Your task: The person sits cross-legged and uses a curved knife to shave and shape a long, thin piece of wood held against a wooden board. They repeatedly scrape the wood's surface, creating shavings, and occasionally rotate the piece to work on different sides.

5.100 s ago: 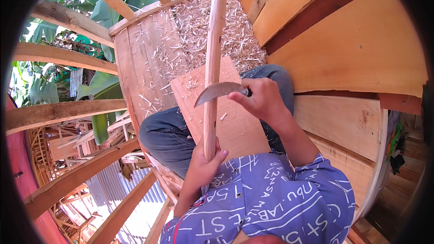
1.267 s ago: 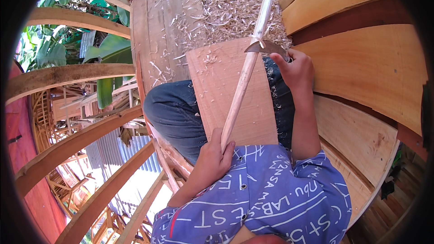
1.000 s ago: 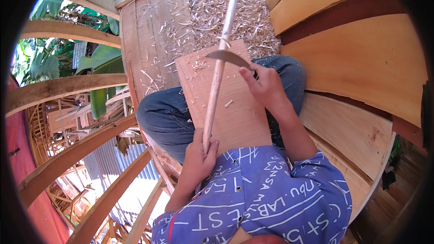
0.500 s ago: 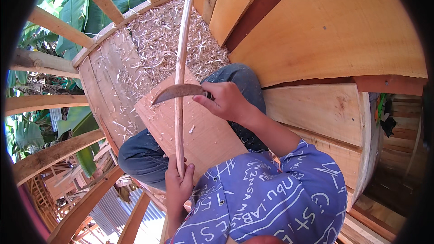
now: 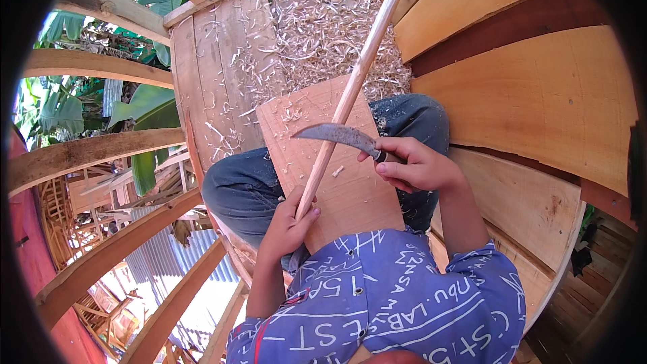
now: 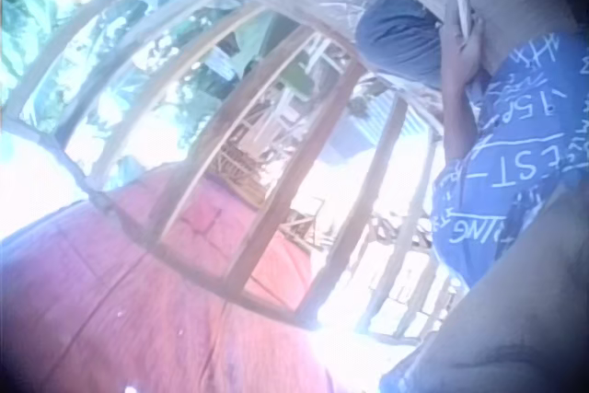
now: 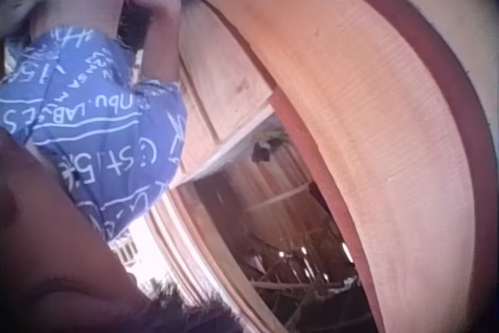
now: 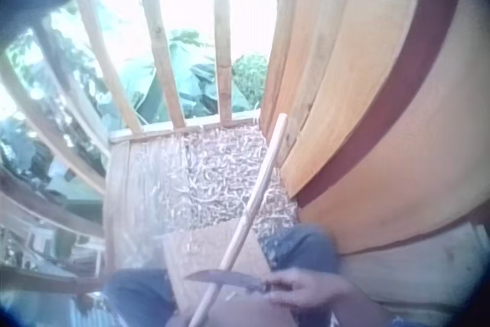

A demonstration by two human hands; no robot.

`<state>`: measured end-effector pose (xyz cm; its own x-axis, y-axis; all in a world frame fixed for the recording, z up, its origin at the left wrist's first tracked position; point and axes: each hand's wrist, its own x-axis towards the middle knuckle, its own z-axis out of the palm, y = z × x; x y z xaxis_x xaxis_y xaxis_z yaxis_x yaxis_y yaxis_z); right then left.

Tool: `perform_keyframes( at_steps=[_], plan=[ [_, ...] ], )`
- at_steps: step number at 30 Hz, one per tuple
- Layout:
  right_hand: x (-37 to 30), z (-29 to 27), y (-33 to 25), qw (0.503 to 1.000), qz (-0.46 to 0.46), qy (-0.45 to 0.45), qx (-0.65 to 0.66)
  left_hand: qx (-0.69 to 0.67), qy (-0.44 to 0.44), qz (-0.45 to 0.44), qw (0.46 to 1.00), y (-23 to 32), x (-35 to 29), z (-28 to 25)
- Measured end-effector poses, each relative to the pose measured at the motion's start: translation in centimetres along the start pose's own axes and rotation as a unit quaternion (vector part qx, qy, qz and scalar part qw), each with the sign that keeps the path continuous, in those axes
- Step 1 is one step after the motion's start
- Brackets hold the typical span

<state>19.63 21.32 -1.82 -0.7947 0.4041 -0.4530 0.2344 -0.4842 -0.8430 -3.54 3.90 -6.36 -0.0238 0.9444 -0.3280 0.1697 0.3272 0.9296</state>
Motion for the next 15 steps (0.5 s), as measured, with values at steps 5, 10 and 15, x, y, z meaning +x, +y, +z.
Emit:
perform_keyframes(
  at_steps=[5,10,15],
  plan=[
    [-0.1,-1.7,0.9,0.989,-0.068,0.131,0.020,0.019,-0.032,-0.008,0.999,-0.2,0.3,-0.2],
    [-0.2,-1.2,0.3,1.000,0.007,0.007,-0.020,0.017,-0.033,0.002,0.999,-0.3,0.6,-0.4],
    [-0.1,-1.6,-0.2,0.995,0.001,0.095,-0.003,0.009,-0.039,-0.037,0.999,0.3,0.8,-0.5]
  ],
)
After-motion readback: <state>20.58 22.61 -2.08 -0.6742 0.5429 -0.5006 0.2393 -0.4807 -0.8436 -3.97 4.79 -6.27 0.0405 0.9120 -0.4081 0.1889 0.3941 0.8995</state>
